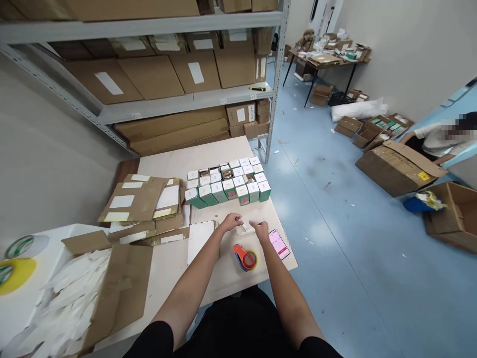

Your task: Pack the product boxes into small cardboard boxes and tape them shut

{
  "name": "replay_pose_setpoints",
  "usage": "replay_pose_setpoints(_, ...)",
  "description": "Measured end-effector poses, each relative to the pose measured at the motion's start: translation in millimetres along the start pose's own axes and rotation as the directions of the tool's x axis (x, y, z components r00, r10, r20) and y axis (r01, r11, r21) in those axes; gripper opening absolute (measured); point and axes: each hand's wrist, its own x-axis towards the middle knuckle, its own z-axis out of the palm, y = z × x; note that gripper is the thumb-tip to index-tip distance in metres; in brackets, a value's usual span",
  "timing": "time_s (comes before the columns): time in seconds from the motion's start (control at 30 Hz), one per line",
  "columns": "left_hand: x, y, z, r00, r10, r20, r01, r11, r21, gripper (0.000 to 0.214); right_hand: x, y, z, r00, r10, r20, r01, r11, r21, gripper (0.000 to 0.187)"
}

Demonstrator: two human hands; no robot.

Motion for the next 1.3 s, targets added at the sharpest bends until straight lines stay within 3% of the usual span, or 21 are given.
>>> replay_pose_setpoints(0.23,-22.4,13.3,-20.7,0.998,-0.017,0.058,0.013,0.998,0.069,0.034,-4.9,-34.6,-18.9,0.983,-0.157,0.096,0.167,0.98,-0.107,0.039)
replay_pose_setpoints(0.43,-39.3,20.1,-27.6,0.995,0.068,0.071,-0.064,0.996,-0.06,0.037,-9.3,-48.5,-32.1,0.978,-0.18,0.101,0.187,0.98,-0.07,0.041)
replay_pose_setpoints(0.63,-43.7,24.6,-25.3,0.99,0.127,0.057,-0.118,0.982,-0.147,0.035,-18.3,-45.4,-38.1,0.991,-0.118,0.058,0.115,0.992,0.055,0.046)
replay_pose_setpoints(0.77,-48.7,19.9,-33.9,0.994,0.105,0.006,-0.102,0.977,-0.188,0.033,-19.7,-53.2,-56.9,0.992,-0.08,-0.101,0.092,0.988,0.122,0.053)
replay_pose_setpoints(0.87,-50.9,20.3,-36.2,0.995,0.088,-0.046,-0.095,0.979,-0.179,0.03,-19.7,-64.1,-66.5,0.989,-0.108,-0.104,0.12,0.986,0.115,0.052)
replay_pose_setpoints(1.1,-51.3,37.6,-8.1,0.989,0.081,-0.123,-0.107,0.968,-0.228,0.047,-32.6,-77.7,-28.6,0.98,-0.153,0.13,0.13,0.977,0.167,0.034)
replay_pose_setpoints(1.2,-67.4,36.5,-13.7,0.98,0.017,-0.198,-0.085,0.937,-0.34,0.049,-38.6,-83.2,-12.4,0.961,-0.178,0.213,0.162,0.983,0.087,0.023)
replay_pose_setpoints(1.3,-97.0,31.2,-28.6,0.975,0.027,-0.221,-0.125,0.887,-0.444,0.058,-41.9,-90.3,5.1,0.94,-0.177,0.292,0.188,0.982,-0.01,0.023)
